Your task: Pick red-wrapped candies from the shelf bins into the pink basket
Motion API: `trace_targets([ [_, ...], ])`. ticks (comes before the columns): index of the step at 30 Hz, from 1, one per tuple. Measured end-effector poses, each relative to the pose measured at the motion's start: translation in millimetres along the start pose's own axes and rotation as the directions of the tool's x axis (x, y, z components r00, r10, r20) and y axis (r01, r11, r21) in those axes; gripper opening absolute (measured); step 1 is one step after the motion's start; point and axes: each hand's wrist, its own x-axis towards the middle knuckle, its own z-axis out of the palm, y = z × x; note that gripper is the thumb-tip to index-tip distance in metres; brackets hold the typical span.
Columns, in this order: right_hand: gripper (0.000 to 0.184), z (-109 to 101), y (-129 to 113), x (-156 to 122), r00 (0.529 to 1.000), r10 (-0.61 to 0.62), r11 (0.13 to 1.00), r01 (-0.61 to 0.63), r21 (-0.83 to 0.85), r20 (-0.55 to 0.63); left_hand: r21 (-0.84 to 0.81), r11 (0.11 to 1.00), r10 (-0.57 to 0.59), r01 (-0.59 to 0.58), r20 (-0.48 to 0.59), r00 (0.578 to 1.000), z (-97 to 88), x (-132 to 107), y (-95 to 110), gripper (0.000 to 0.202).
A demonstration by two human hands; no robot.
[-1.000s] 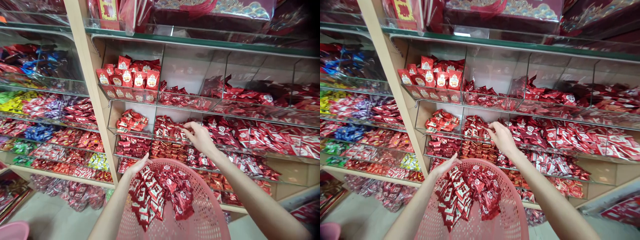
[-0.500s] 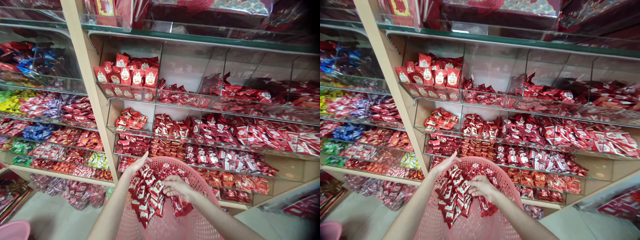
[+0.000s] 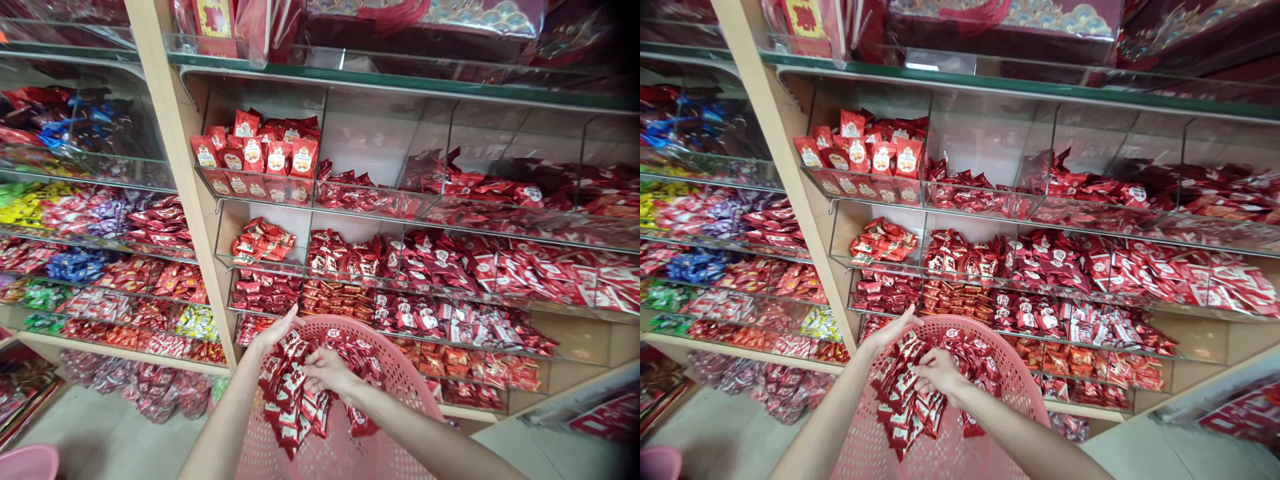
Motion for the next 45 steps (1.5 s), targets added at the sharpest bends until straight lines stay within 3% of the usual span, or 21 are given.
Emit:
trace_targets([
  [13,0.056,3.7,17.3,16.9,0.996,-0.071,0.991,0.076,0.109,-0.049,-0.019,1.000,-0.008,0.008,-0.007,1.000,0.6,-2.7,3.6,0.066],
  [19,0.061,5.9,21.6,28.1,0.988,-0.128,0.990,0.132,0.041,-0.082,0.031,0.999,-0.024,0.024,-0.014,1.000,0.1,-1.5,3.0,0.067],
  [25,0.057,6.6,15.8,19.1,0.981,-0.176,0.981,0.168,-0.093,-0.085,0.023,1.000,0.002,-0.001,-0.011,1.000,0.8,-3.4,3.9,0.067],
  [28,0.051,-2.5,-8.1,8.8,0.961,-0.255,0.950,0.229,-0.211,-0.104,0.050,0.999,-0.002,0.003,-0.018,1.000,1.1,-5.3,6.0,0.067],
  [30,0.045,-16.6,-36.0,0.7,0.912,-0.387,0.887,0.330,-0.322,-0.132,0.050,0.999,-0.019,0.019,-0.009,1.000,0.8,-4.4,5.7,0.067],
  [32,0.040,-36.5,-70.2,-6.9,0.798,-0.582,0.752,0.454,-0.479,-0.158,0.032,0.999,-0.031,0.031,0.006,1.000,-0.1,-1.8,3.7,0.068],
  [34,0.036,-58.5,-105.8,-11.4,0.620,-0.767,0.553,0.508,-0.660,-0.165,0.038,0.998,-0.040,0.040,0.002,0.999,-1.1,0.9,1.2,0.067],
  [36,0.030,-77.5,-138.3,-11.1,0.465,-0.866,0.406,0.437,-0.803,-0.185,0.067,0.997,-0.044,0.045,-0.016,0.999,-1.9,2.3,-0.2,0.067],
  [37,0.027,-84.5,-152.5,-9.0,0.429,-0.880,0.377,0.371,-0.849,-0.204,0.081,0.995,-0.050,0.051,-0.021,0.999,-2.1,2.2,-0.2,0.066],
  [39,0.023,-92.2,-176.4,-2.1,0.431,-0.866,0.370,0.215,-0.904,-0.252,0.092,0.994,-0.061,0.063,-0.027,0.998,-1.8,0.7,1.5,0.067],
  [42,0.021,-92.5,-200.9,11.5,0.516,-0.798,0.354,-0.015,-0.935,-0.310,0.067,0.994,-0.080,0.082,-0.021,0.997,-0.3,-2.3,5.8,0.067],
  [45,0.030,-90.9,-212.7,24.3,0.610,-0.696,0.359,-0.160,-0.920,-0.378,0.039,0.997,-0.062,0.063,-0.015,0.998,1.1,-3.4,8.3,0.067],
])
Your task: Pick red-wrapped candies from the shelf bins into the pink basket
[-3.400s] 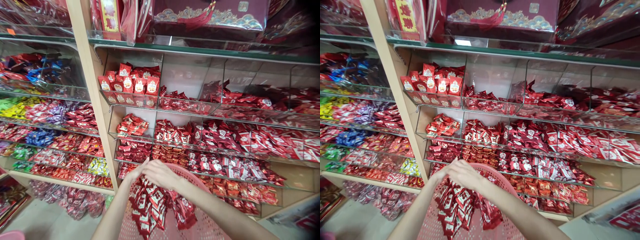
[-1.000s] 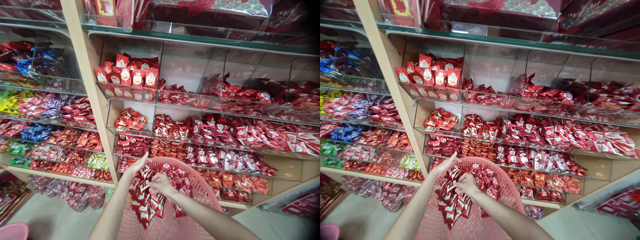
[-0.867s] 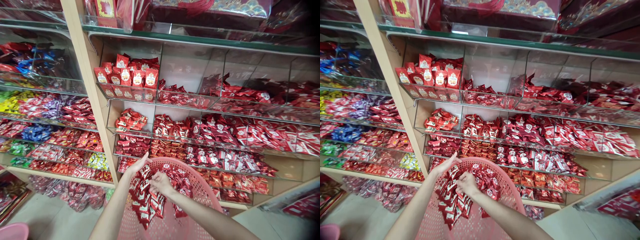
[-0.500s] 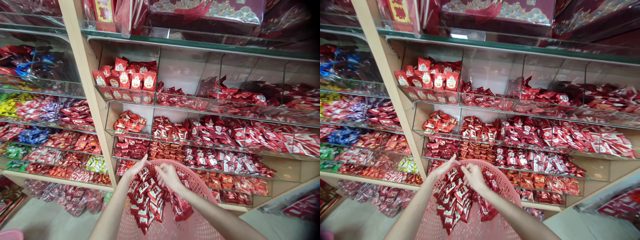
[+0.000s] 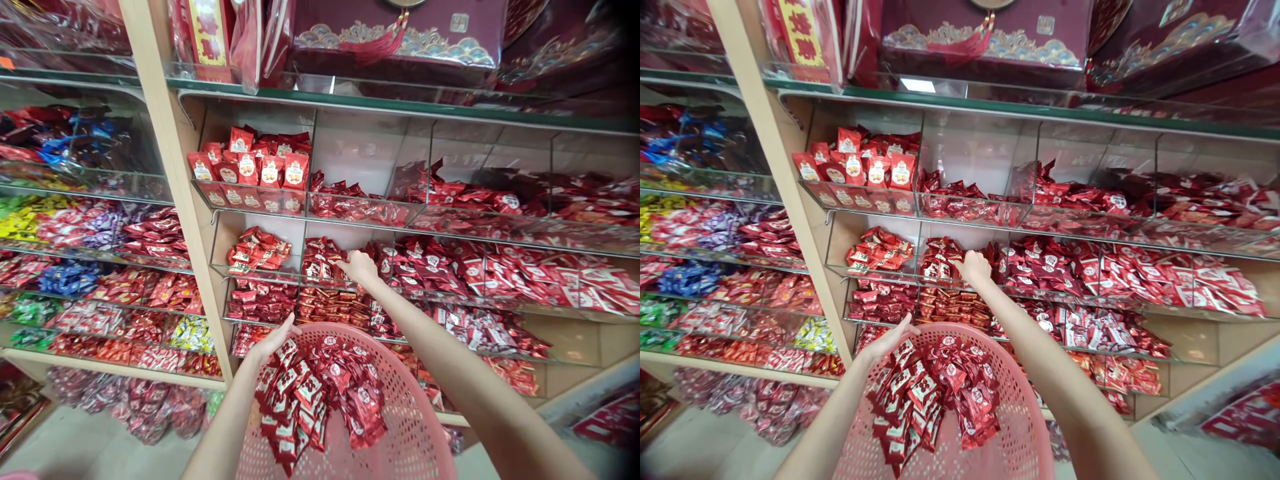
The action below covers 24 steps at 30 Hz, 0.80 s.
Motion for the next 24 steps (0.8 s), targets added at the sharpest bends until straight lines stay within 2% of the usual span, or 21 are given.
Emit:
trace_targets([
  [3,0.034,7.0,1.3,7.8,0.987,0.056,0.998,-0.056,-0.008,0.150,-0.016,1.000,0.010,-0.010,0.002,1.000,-0.2,0.8,-0.8,0.067],
  [6,0.022,15.6,7.7,10.6,0.981,0.041,0.998,-0.051,0.048,0.188,0.015,1.000,-0.007,0.007,-0.001,1.000,-1.5,2.8,-4.2,0.068],
  [10,0.021,20.6,15.8,11.9,0.993,0.014,0.985,-0.034,0.171,0.116,0.080,0.996,0.030,-0.028,-0.020,0.999,-2.6,6.3,-10.3,0.071],
  [13,0.022,12.8,17.8,4.8,0.998,-0.008,0.952,0.029,0.305,-0.069,0.087,0.996,0.036,-0.034,-0.020,0.999,-2.9,6.7,-12.7,0.070],
  [16,0.026,0.4,14.3,-20.8,0.951,-0.083,0.873,0.213,0.439,-0.297,0.076,0.996,0.046,-0.045,-0.019,0.999,-2.7,4.6,-11.2,0.068],
  [18,0.030,-2.6,9.4,-48.9,0.932,-0.148,0.818,0.304,0.488,-0.332,0.071,0.996,0.055,-0.054,-0.006,0.998,-1.9,2.5,-8.3,0.065],
  [21,0.027,9.9,2.2,-97.7,0.927,-0.288,0.767,0.373,0.523,-0.239,0.051,0.997,0.058,-0.059,0.015,0.998,0.7,0.2,-2.7,0.064],
  [22,0.025,18.6,0.8,-112.8,0.907,-0.379,0.739,0.417,0.530,-0.185,0.030,0.997,0.066,-0.067,0.026,0.997,1.8,-0.3,-1.2,0.065],
  [24,0.020,39.9,0.5,-137.7,0.821,-0.567,0.665,0.501,0.554,-0.062,-0.011,0.996,0.089,-0.088,0.054,0.995,3.3,-0.7,0.5,0.066],
])
